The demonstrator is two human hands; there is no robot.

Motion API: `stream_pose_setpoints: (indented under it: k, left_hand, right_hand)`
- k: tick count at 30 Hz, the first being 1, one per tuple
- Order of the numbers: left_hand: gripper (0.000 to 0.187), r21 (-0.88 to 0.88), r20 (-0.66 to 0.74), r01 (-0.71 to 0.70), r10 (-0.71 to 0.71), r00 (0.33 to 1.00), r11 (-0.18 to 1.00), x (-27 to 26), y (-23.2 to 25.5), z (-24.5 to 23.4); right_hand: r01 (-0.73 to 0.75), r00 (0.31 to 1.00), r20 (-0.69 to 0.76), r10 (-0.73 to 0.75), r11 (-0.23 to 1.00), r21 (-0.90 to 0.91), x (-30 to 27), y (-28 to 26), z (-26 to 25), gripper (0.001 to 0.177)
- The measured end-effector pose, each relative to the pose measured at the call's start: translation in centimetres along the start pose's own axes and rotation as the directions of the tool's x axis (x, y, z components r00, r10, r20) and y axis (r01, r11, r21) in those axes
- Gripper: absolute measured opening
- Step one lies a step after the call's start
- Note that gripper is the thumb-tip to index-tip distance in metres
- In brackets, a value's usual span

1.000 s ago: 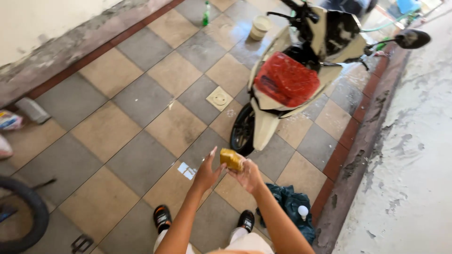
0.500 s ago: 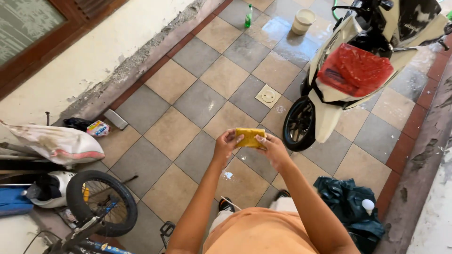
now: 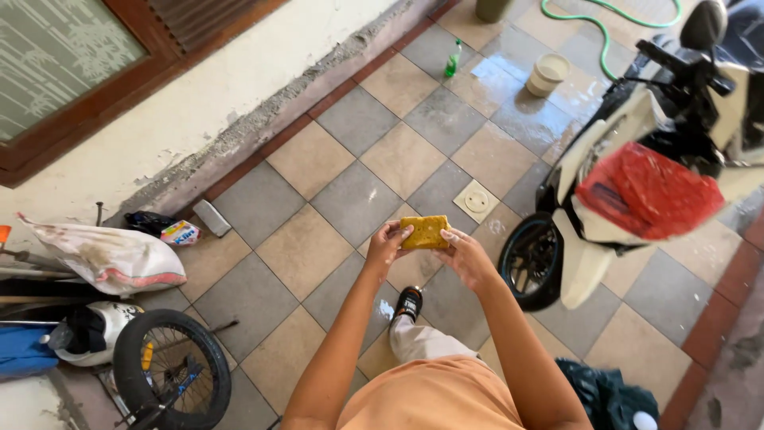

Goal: Scrubbing and cleaning the exterior parts of a scooter using a sponge and soapy water.

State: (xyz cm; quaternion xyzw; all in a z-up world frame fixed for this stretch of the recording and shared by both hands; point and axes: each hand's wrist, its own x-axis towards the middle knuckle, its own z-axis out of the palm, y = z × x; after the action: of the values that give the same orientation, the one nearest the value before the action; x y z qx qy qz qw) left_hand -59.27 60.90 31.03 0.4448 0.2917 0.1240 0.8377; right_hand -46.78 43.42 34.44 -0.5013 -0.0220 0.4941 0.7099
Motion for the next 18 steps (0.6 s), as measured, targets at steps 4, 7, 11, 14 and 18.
stream_pose_setpoints:
  k: [4,7,11,14,18]
  left_hand:
    - [0.036,0.029,-0.108,-0.001,0.004,0.994,1.0,7.3,5.2,0.3]
    - [0.037,0.07,-0.201,0.003,0.011,0.98,0.998,11.5,8.9,-0.4]
    - [0.044,0.103,-0.243,-0.018,0.042,0.969,0.995,17.2,11.7,-0.6]
    - [0.049,0.111,-0.263,-0.018,0.047,0.964,0.994,21.3,13.7,-1.1]
    - [0.054,0.175,-0.216,-0.017,0.055,0.975,0.984,27.0,17.7,-1.0]
  right_hand:
    - [-0.023,0.997,0.073,0.023,1.0,0.006,7.6,-4.8,0.1,0.034]
    - [-0.024,0.986,0.163,0.024,1.0,0.001,12.7,-8.1,1.9,0.036]
    - [-0.012,0.985,0.169,0.02,0.999,-0.05,19.2,-11.7,2.7,0.041]
    - [-0.029,0.992,0.122,0.033,0.999,-0.034,23.4,-14.2,3.6,0.039]
    - [0.008,0.999,0.049,-0.006,0.999,-0.036,29.1,-17.5,4.7,0.037]
